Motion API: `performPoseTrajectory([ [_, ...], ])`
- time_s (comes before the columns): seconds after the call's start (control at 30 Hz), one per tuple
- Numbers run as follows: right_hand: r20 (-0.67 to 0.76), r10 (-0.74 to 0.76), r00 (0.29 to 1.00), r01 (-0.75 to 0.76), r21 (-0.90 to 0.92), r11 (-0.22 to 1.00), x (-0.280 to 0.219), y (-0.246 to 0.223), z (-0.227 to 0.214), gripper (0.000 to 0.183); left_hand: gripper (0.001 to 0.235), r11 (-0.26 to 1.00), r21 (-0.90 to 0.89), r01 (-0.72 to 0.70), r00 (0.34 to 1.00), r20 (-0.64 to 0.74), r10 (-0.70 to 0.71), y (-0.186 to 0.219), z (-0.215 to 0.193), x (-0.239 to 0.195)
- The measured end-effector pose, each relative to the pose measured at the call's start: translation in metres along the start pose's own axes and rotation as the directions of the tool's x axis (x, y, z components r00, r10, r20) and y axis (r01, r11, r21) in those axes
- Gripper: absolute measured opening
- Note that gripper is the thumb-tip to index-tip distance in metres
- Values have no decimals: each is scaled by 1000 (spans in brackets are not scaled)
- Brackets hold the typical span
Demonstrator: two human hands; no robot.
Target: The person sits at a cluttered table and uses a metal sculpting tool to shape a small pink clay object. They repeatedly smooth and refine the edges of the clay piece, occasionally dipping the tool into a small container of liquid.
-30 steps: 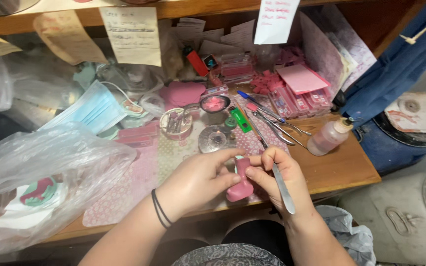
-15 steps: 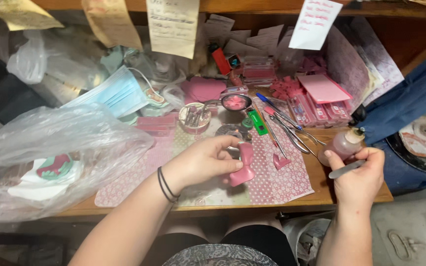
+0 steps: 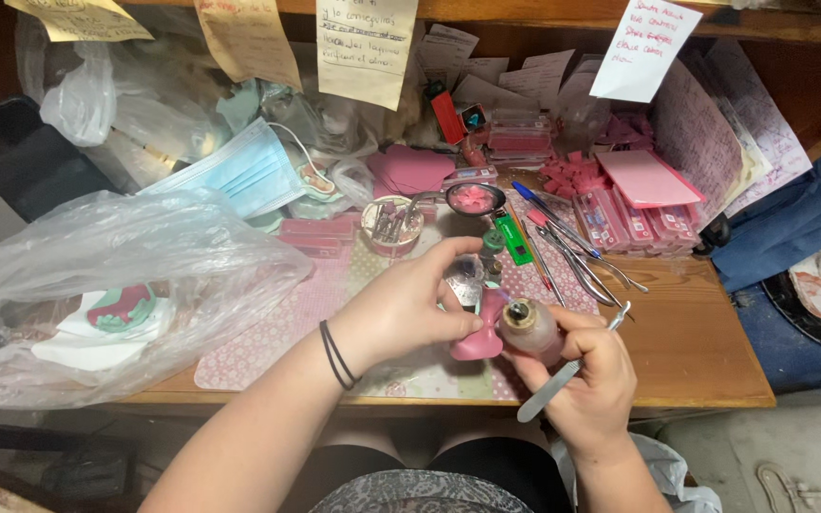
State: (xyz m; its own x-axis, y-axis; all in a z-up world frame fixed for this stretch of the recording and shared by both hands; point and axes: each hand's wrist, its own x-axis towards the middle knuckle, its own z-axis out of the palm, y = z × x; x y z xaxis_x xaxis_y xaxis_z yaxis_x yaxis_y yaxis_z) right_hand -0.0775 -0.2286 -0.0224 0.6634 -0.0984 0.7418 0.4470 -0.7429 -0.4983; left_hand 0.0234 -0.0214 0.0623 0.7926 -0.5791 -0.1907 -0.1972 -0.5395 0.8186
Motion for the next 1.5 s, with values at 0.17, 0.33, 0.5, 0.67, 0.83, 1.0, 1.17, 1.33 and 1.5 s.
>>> performPoseTrajectory([
  [0.17, 4, 53, 999, -53, -44, 998, -6, 7, -4, 54, 95, 999, -54, 3, 1000, -1, -3, 1, -3, 0],
  [0.33, 22, 29, 999, -29, -1, 1000, -4, 3, -6, 53, 97, 998, -64, 10, 1000, -5, -10, -1, 3, 3],
  [0.5, 37, 52, 998, -53, 18, 998, -3, 3, -9, 52, 92, 988, -153, -16, 1000, 8, 17, -3, 2, 3],
  [0.67, 35, 84, 996, -85, 4, 996, -12, 7, -12, 52, 78, 961, -277, -15, 1000, 12, 20, -9, 2, 5],
  [0.83, 45, 78, 996, -78, -7, 997, -16, 8, -21, 53, 62, 923, -385, 3, 1000, 7, -1, -19, 9, 10],
  [1.0, -123, 130, 984, -79, 350, 933, -21, 47, -45, 50, 42, 944, -234, -230, 959, -219, 180, -8, 7, -50],
  [1.17, -325, 277, 904, -302, -30, 953, -29, 117, -94, 60, 41, 951, -287, 112, 947, 321, -15, -43, 9, -131],
  [1.33, -380, 356, 854, -450, -195, 871, -27, 165, -104, 62, 33, 802, -470, 369, 921, 304, -246, -53, 22, -111],
  [1.5, -282, 535, 796, -572, -62, 818, -23, 171, -102, 56, 47, 629, -763, -153, 979, -29, 202, -81, 32, -74],
])
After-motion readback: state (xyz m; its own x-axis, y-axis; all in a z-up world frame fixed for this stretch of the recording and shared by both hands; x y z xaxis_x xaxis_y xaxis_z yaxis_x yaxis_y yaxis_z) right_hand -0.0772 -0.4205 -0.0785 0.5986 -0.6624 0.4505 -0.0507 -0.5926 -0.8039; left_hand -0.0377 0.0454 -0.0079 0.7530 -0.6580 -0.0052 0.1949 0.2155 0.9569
